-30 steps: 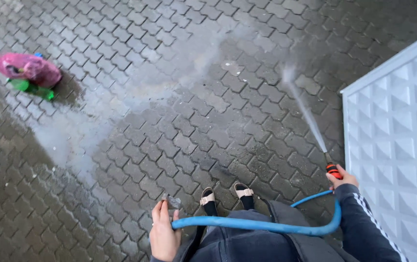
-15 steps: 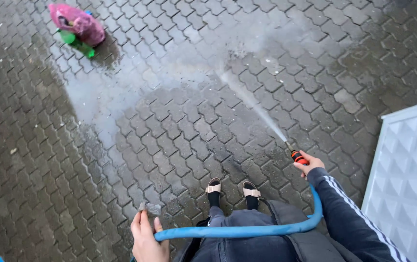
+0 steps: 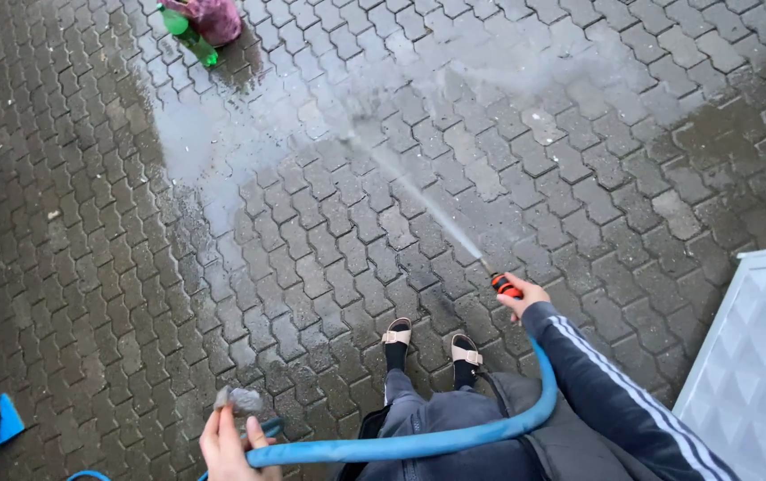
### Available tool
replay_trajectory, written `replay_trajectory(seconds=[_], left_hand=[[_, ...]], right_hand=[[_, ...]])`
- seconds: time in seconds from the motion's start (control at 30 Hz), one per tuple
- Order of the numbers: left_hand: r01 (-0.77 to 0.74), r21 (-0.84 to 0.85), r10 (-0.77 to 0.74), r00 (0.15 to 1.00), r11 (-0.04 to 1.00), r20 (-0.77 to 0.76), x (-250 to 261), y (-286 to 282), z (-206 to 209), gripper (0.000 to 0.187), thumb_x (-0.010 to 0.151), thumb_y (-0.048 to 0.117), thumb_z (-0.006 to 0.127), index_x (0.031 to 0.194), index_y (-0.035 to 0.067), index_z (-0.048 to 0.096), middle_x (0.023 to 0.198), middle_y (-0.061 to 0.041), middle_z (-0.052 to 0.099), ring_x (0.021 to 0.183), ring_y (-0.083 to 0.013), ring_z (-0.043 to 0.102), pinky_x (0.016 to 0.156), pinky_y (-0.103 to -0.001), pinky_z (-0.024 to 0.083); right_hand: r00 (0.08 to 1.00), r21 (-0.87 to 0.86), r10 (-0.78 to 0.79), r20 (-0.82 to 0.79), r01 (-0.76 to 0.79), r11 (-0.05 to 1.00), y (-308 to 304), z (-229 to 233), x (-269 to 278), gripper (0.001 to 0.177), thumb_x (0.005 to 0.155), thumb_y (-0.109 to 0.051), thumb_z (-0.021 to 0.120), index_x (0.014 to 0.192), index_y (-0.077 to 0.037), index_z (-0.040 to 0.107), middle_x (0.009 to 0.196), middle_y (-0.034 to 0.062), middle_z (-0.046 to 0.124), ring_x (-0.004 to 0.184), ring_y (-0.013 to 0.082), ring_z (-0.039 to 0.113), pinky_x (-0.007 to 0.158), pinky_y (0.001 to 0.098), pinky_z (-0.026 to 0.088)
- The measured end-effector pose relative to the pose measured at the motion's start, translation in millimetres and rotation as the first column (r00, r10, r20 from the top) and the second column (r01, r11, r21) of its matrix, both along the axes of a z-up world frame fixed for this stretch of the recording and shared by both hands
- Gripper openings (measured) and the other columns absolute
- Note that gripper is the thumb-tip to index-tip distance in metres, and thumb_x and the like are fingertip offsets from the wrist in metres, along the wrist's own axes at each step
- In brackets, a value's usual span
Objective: Rinsing a paved driveway and a garage door with a garden hose, and picking up trash items from the ground.
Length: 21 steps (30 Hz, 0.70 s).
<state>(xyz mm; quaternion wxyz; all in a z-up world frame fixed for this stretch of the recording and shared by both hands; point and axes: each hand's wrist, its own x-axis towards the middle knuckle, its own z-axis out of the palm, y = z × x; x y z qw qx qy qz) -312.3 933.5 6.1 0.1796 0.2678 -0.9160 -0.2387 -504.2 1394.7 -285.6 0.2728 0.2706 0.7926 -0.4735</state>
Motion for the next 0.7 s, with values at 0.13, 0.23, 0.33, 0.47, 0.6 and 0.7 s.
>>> replay_trajectory(seconds=[0.13,0.23,0.33,0.47,0.6,0.7], left_hand=[[0.012,-0.06,-0.014,1.0,0.998,-0.027,-4.6,3.5,9.0,0.045,0.102,0.012,0.059,0.143,-0.006,0.059,0.142,-0.029,0.051,0.054,-0.0262,0.067,0.06,-0.032,0.061],[-0.014,-0.248,0.065,0.978,0.969,0.197,-11.6,14.7,19.5,0.047,0.101,0.029,0.059,0.142,0.006,0.064,0.146,-0.017,0.057,0.063,-0.0189,0.073,0.058,-0.036,0.057],[-0.005,-0.185,0.023,0.995,0.983,0.096,-11.7,11.1,20.7,0.044,0.101,0.023,0.061,0.14,0.003,0.064,0.146,-0.019,0.056,0.056,-0.0182,0.071,0.058,-0.035,0.056],[-0.005,-0.076,0.008,1.0,0.997,0.029,-10.5,-7.3,19.8,0.048,0.102,0.018,0.058,0.145,-0.005,0.059,0.143,-0.029,0.051,0.061,-0.0287,0.068,0.063,-0.036,0.061],[-0.032,-0.028,0.033,0.999,0.999,0.026,-10.0,-8.6,24.1,0.05,0.102,0.015,0.058,0.148,-0.003,0.056,0.145,-0.028,0.047,0.049,-0.0238,0.066,0.063,-0.033,0.058],[-0.033,-0.03,0.034,0.999,0.999,0.021,-9.4,-0.9,25.7,0.049,0.101,0.015,0.059,0.147,-0.002,0.057,0.147,-0.027,0.048,0.051,-0.0219,0.068,0.062,-0.032,0.058]], right_hand=[[0.972,0.068,-0.211,-0.106,0.219,0.973,36.1,-17.7,7.1,0.064,0.088,-0.024,0.079,0.149,-0.027,0.059,0.109,0.0165,0.072,0.051,0.023,0.069,0.046,0.0323,0.057],[0.91,0.152,-0.382,-0.162,0.406,0.901,71.0,-51.5,10.6,0.074,0.085,-0.024,0.08,0.153,-0.013,0.053,0.132,0.0117,0.067,0.052,0.0272,0.068,0.056,0.0331,0.06],[0.929,0.164,-0.341,-0.147,0.362,0.918,57.3,-36.7,-0.3,0.073,0.084,-0.03,0.079,0.152,-0.018,0.056,0.116,0.015,0.071,0.055,0.0254,0.07,0.058,0.033,0.058],[0.948,0.03,-0.288,-0.133,0.294,0.955,2.2,-18.3,-25.0,0.069,0.085,-0.027,0.081,0.15,-0.024,0.058,0.114,0.0121,0.074,0.054,0.0217,0.069,0.048,0.0305,0.056],[0.956,0.032,-0.266,-0.127,0.272,0.962,-0.1,-11.5,-34.3,0.071,0.087,-0.026,0.08,0.153,-0.022,0.055,0.102,0.0113,0.076,0.047,0.0196,0.063,0.046,0.0311,0.054],[0.942,0.074,-0.317,-0.108,0.325,0.943,10.8,-1.2,-36.9,0.071,0.089,-0.025,0.079,0.154,-0.019,0.052,0.117,0.0119,0.07,0.051,0.021,0.064,0.056,0.0329,0.056]])
